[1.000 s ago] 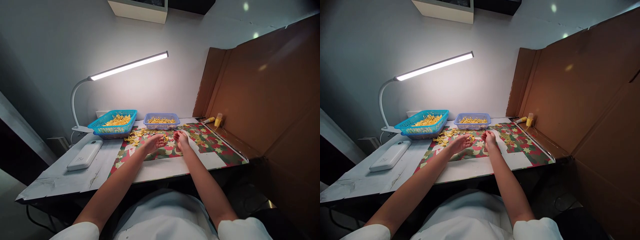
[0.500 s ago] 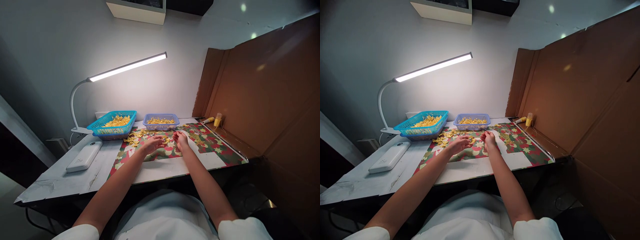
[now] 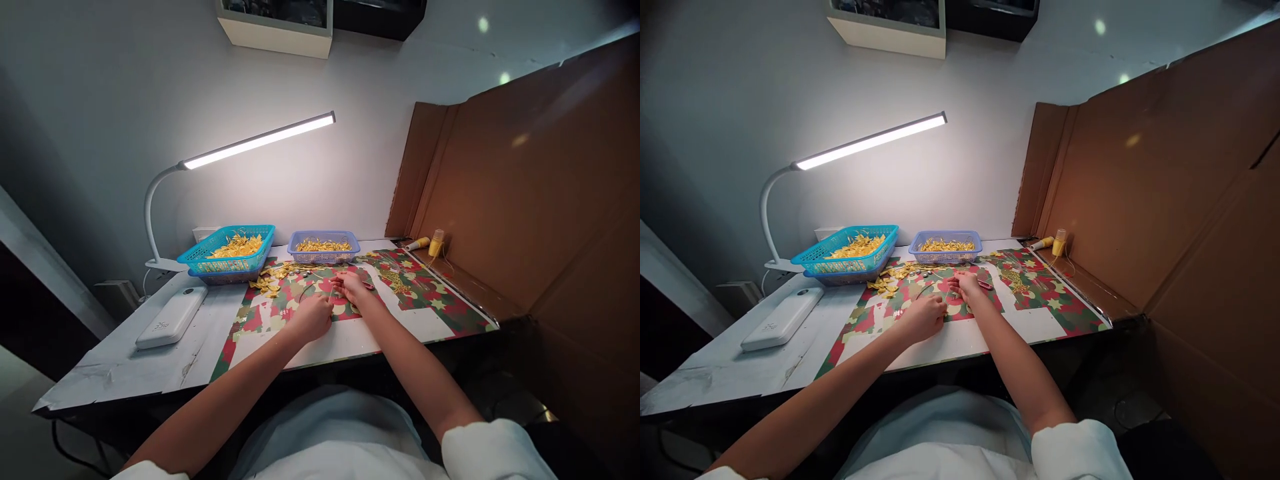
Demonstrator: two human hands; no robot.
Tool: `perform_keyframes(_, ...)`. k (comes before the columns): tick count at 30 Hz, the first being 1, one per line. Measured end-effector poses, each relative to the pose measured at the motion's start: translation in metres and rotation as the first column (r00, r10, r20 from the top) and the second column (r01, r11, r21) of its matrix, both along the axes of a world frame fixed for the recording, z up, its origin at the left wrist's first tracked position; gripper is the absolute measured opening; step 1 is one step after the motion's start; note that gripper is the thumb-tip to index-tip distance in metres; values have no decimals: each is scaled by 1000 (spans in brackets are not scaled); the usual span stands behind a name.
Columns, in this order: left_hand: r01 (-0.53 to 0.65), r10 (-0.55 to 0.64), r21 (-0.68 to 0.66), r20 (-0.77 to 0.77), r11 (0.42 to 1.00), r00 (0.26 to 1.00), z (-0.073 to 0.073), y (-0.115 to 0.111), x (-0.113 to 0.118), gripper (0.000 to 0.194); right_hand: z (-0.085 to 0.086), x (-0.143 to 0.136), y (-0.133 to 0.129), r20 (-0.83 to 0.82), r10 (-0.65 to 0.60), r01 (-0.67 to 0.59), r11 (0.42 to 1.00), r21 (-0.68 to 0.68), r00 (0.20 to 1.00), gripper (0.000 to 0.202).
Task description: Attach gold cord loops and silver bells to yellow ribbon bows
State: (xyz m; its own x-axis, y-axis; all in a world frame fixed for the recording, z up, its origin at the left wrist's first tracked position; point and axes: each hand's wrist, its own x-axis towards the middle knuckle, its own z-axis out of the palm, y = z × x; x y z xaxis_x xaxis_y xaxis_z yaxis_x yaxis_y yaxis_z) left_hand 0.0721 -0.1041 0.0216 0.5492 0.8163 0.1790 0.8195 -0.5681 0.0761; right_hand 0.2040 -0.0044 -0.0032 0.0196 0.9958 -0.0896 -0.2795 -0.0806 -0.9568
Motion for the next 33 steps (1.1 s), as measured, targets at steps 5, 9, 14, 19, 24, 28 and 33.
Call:
perform_keyframes(5,-77,75,64,39,995,996,-5,-10,3,17,15,-26,15,198,102,-96,995,-42,975,20)
perform_keyframes(9,-79,70,40,194,996,978,-2,3,-6,19,18,-40,21,361,100,-90,995,-43,927,21)
perform_keyframes(14,-320,333,-92,222,943,916,11,45,-46,9,8,-43,25,527,-6,-6,1000,21,850,25)
perform_keyframes(19,-360,414,-252,210,898,886,3,70,-67,13,0,-35,31,611,-150,70,986,153,777,22)
perform_keyframes(24,-335,382,-207,261,919,887,-12,70,-63,11,-5,-25,17,625,-213,-21,938,345,751,13)
perform_keyframes(28,-353,360,-72,193,933,913,-13,64,-61,14,-10,-22,1,753,-240,-373,752,543,613,13)
perform_keyframes(33,-361,332,166,180,918,926,-6,57,-54,17,-8,-24,-6,855,-350,-458,732,504,382,9)
